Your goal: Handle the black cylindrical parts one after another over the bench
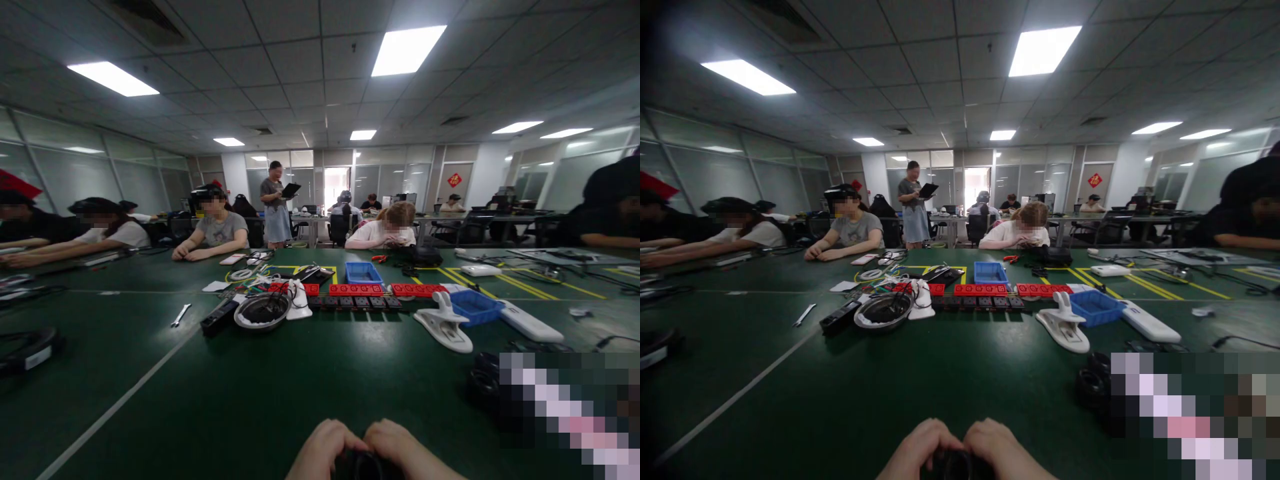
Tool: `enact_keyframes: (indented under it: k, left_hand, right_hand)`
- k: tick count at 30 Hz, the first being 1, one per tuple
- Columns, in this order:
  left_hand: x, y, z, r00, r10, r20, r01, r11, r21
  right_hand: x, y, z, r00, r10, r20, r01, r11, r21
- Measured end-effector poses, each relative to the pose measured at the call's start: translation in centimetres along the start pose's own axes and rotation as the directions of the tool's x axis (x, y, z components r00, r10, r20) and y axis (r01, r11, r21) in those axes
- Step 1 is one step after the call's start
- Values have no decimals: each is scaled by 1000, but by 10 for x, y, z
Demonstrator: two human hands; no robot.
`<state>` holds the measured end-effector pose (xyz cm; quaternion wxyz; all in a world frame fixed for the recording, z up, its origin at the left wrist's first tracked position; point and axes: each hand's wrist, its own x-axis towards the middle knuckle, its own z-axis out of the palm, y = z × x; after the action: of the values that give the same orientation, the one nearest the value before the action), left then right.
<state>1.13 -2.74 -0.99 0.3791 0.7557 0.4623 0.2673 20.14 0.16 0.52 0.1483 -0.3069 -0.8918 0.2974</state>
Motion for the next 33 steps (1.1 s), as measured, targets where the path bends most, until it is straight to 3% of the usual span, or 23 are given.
enact_keyframes:
  k: [4, 9, 14, 18, 21, 28, 33]
  left_hand:
    - [-3, 7, -1, 1000, 21, -23, -21, 1000, -4]
    - [-5, 10, 0, 998, 9, -60, -6, 998, 55]
    - [-4, 8, 0, 1000, 14, -27, -11, 995, 98]
    - [1, -3, 0, 992, 128, 10, -128, 986, 103]
    - [3, -10, 0, 980, 193, 55, -196, 978, 74]
    - [-2, -1, -3, 988, 153, 37, -155, 986, 62]
    - [-3, -5, 1, 995, 92, -28, -90, 994, 57]
  right_hand:
    - [-2, -16, 0, 993, 105, -57, -108, 993, -55]
    - [0, -8, 16, 971, 200, -130, -222, 958, -184]
    - [0, 4, 13, 996, 91, -13, -92, 992, -89]
    - [-1, 3, 1, 999, 5, 50, -4, 1000, -24]
    - [-2, -3, -4, 998, 20, 67, -21, 1000, 12]
    - [1, -7, 3, 993, 113, -29, -113, 994, 2]
    - [0, 13, 22, 977, 150, -149, -167, 980, -109]
